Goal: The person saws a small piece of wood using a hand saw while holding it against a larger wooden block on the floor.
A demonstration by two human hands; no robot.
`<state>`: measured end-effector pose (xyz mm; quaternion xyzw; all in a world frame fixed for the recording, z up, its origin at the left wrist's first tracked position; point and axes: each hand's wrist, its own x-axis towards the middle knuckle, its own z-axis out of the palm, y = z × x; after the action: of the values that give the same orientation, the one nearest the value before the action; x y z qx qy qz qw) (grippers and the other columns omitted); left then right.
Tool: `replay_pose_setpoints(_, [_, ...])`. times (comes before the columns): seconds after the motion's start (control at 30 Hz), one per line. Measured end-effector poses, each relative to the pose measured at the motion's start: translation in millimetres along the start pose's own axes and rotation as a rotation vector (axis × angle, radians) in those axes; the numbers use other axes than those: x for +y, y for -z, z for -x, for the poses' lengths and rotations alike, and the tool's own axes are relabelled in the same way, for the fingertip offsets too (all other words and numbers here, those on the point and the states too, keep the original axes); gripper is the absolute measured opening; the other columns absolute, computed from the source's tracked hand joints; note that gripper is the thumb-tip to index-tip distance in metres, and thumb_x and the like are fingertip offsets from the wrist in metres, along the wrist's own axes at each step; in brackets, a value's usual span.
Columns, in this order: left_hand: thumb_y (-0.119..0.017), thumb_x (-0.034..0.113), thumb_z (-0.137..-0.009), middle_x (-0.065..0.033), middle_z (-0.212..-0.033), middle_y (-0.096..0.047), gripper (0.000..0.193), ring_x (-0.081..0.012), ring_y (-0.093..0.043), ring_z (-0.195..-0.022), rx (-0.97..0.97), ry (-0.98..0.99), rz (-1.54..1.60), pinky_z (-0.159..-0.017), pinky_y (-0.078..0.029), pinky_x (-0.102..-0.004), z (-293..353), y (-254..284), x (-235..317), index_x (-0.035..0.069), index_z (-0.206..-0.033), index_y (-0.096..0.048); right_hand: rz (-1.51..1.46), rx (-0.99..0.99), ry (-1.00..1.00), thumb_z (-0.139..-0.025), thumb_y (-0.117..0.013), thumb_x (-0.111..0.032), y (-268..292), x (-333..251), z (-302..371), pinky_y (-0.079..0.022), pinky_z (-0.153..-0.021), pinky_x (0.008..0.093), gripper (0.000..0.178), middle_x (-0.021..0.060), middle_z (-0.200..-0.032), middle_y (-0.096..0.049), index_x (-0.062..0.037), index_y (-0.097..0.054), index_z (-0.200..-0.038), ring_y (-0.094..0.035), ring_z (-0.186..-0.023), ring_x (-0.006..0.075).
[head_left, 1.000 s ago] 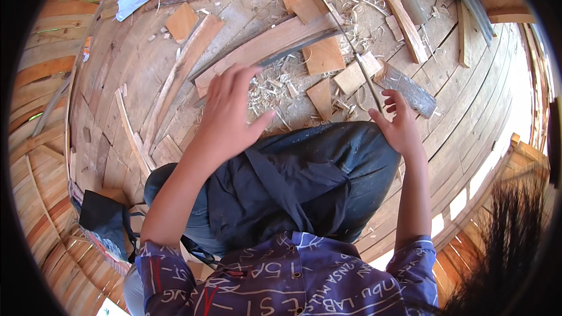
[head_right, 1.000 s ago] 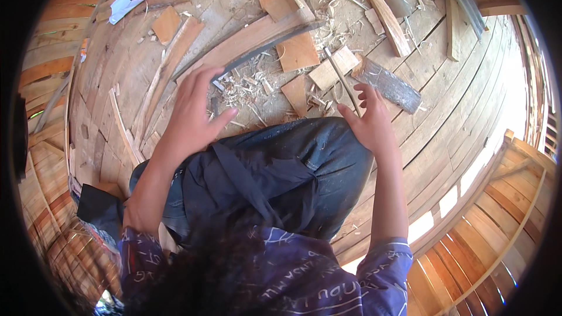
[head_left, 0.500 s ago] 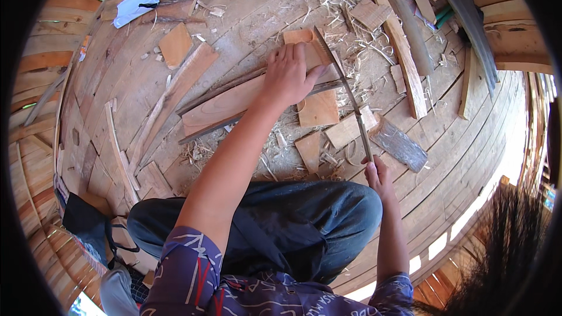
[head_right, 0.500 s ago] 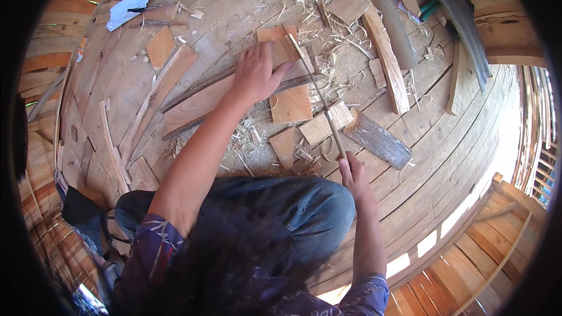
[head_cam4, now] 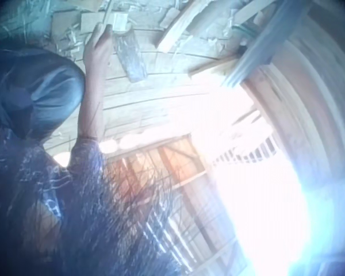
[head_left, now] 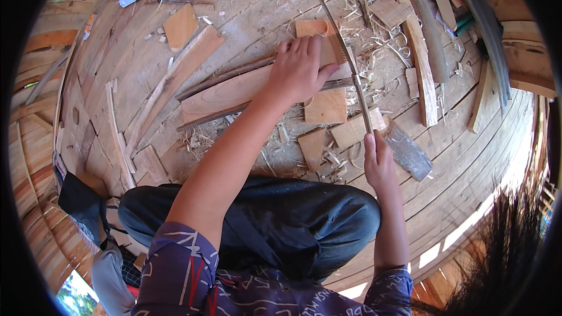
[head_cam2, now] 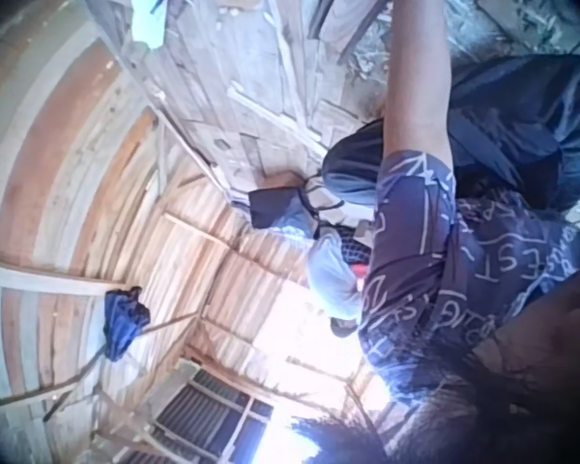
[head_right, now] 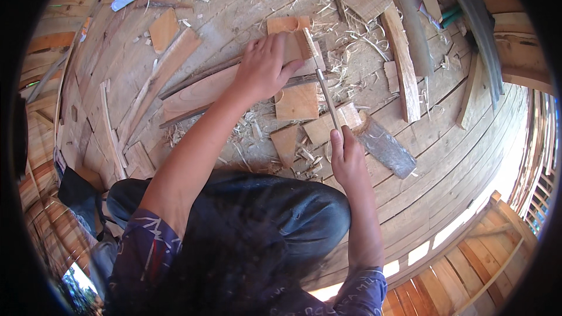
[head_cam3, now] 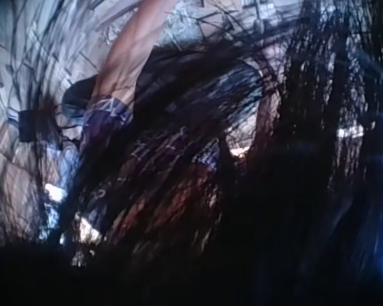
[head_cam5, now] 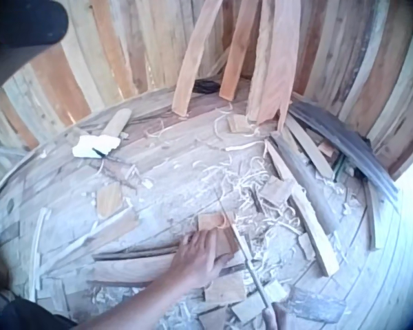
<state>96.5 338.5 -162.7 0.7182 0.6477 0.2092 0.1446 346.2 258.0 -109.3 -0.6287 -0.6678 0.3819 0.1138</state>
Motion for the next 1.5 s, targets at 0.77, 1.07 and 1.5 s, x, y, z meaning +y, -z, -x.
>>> replay_pose_setpoints(0.77, [-0.054,0.047,-0.093,-0.0178,-0.111,-0.059,0.058,-0.0315,-0.056,-0.109,0.117,-0.021,-0.083,-0.092,-0.036,-0.0441,1,-13,-3,-0.002,-0.123,-0.047,0.037,-0.037,-0.12,-0.102,-0.045,-0.035,31,18,65,-0.043,-0.063,0.046,0.047,0.0263,-0.07,-0.057,0.0102,-0.056,-0.113,-0.057,-0.067,0.0416])
replay_pose_setpoints(1.07, [-0.056,0.049,-0.091,-0.0171,-0.112,-0.059,0.063,-0.0305,-0.057,-0.106,0.097,0.0,-0.127,-0.089,-0.036,-0.0431,6,-9,4,-0.001,-0.128,-0.045,0.079,-0.08,-0.103,-0.102,-0.042,-0.041,6,8,-9,-0.043,-0.068,0.05,0.053,0.0302,-0.075,-0.057,0.0105,-0.055,-0.109,-0.057,-0.077,0.0496])
replay_pose_setpoints(1.5, [-0.054,0.053,-0.091,-0.0163,-0.113,-0.062,0.061,-0.0297,-0.061,-0.106,0.054,0.066,-0.094,-0.088,-0.039,-0.0459,0,-11,4,0.002,-0.124,-0.048,0.079,-0.054,-0.103,-0.102,-0.043,-0.037,0,-22,1,-0.043,-0.068,0.0492,0.046,0.03,-0.076,-0.057,0.0081,-0.054,-0.104,-0.058,-0.078,0.0474])
